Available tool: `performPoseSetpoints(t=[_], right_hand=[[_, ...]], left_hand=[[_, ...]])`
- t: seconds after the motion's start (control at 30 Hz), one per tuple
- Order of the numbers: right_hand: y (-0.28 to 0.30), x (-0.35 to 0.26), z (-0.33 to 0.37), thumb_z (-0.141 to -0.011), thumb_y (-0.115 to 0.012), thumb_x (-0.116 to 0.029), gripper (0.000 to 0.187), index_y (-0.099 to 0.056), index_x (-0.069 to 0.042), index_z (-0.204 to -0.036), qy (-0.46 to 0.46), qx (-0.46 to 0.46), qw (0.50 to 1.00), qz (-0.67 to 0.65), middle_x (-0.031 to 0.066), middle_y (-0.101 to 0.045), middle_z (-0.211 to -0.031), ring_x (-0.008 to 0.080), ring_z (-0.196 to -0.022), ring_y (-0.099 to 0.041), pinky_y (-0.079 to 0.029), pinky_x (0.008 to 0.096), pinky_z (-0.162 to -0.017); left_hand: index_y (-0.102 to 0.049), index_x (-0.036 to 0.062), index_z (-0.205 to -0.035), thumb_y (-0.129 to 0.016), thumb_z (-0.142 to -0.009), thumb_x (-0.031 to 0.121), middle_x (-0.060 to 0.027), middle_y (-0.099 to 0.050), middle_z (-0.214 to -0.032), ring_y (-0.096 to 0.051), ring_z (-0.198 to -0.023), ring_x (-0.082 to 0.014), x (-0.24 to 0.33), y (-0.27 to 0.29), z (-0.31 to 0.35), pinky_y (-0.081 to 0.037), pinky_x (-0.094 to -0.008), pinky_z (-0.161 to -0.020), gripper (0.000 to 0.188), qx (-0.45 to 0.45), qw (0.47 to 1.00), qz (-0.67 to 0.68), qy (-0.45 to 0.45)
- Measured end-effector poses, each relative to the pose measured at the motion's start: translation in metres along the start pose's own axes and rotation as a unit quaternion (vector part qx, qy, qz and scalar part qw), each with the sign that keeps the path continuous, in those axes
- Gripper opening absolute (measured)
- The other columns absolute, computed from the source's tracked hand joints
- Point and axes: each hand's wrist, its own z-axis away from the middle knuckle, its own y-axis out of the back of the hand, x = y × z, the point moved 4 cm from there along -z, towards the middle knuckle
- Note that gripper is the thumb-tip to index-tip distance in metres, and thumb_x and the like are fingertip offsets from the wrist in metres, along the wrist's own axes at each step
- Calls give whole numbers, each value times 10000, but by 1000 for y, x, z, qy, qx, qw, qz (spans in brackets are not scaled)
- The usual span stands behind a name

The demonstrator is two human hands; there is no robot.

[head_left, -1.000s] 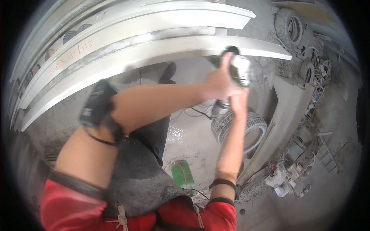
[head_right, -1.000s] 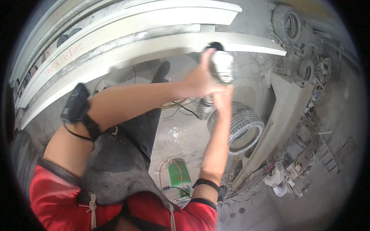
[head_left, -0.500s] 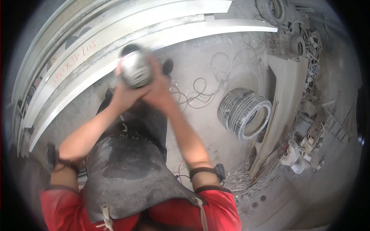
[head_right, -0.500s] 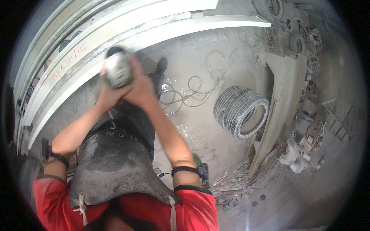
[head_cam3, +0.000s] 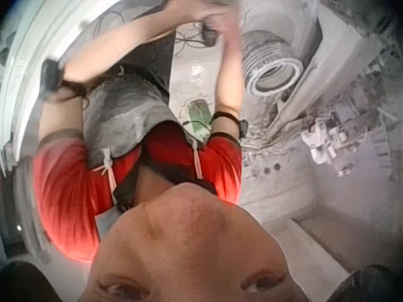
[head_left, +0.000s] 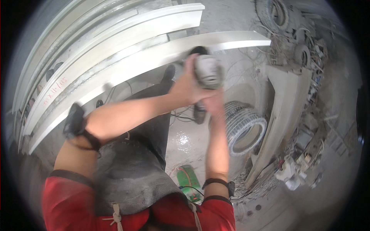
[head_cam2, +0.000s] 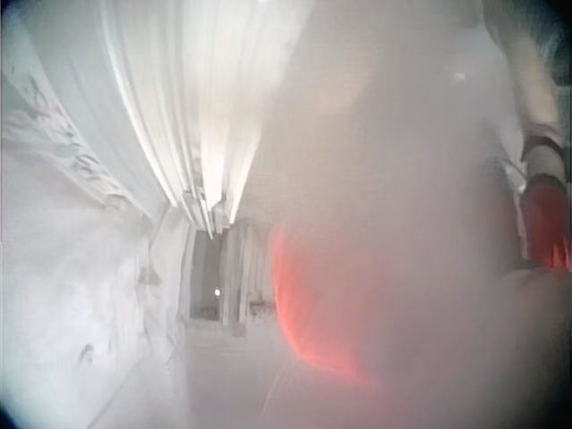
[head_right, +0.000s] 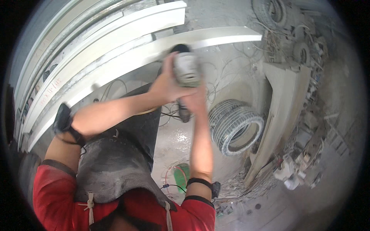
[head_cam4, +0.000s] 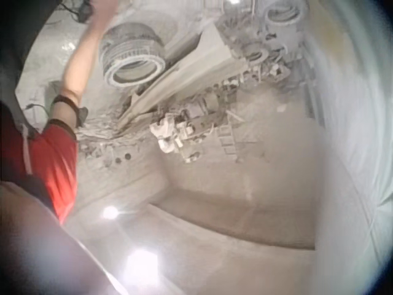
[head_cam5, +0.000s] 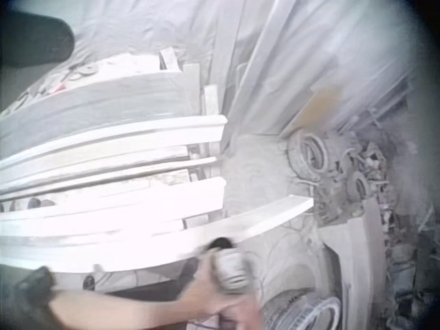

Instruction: Use an angle grinder to smooth and polish long white profiles.

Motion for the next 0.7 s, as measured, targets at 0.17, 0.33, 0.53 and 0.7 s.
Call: performPoseSetpoints(t=[0.17, 0.33, 0.53, 0.7], right_hand=[[190, 58, -63, -912, -670, -213, 393, -666, 62, -1194, -106, 69, 991, 40, 154, -702, -1192, 235, -1069, -640, -484, 404, -969], [202, 25, -82, -895, -715, -224, 608, -506, 34, -1404, -62, 68, 995, 47, 166, -571, -1401, 247, -1266, -541, -410, 372, -1077], [107, -94, -37, -807, -787, -120, 915, -276, -9, -1559, -69, -91, 993, 37, 206, -521, -1442, 293, -1308, -537, -388, 397, -1131], [-38, -158, -15, -805, -810, -227, 1041, -164, -19, -1594, -13, -256, 964, 68, 259, -494, -1459, 352, -1320, -544, -429, 423, -1111]], left_hand=[[-27, 59, -1569, -894, -677, 415, -327, -654, -1150, -719, -673, -341, 78, -120, -124, -603, -366, -656, 1294, -58, 996, 64, 21], [32, 61, -1591, -872, -703, 385, -323, -608, -1270, -721, -706, -304, 112, -107, -125, -601, -377, -592, 1308, -145, 976, 120, 112], [89, 67, -1591, -848, -753, 381, -308, -487, -1415, -708, -839, -242, 99, -17, -12, -543, -309, -463, 1296, -76, 951, 262, 148], [165, 44, -1555, -784, -850, 309, -241, -550, -1283, -686, -721, -203, 53, 94, 89, -507, -257, -399, 1212, 38, 917, 336, 212]])
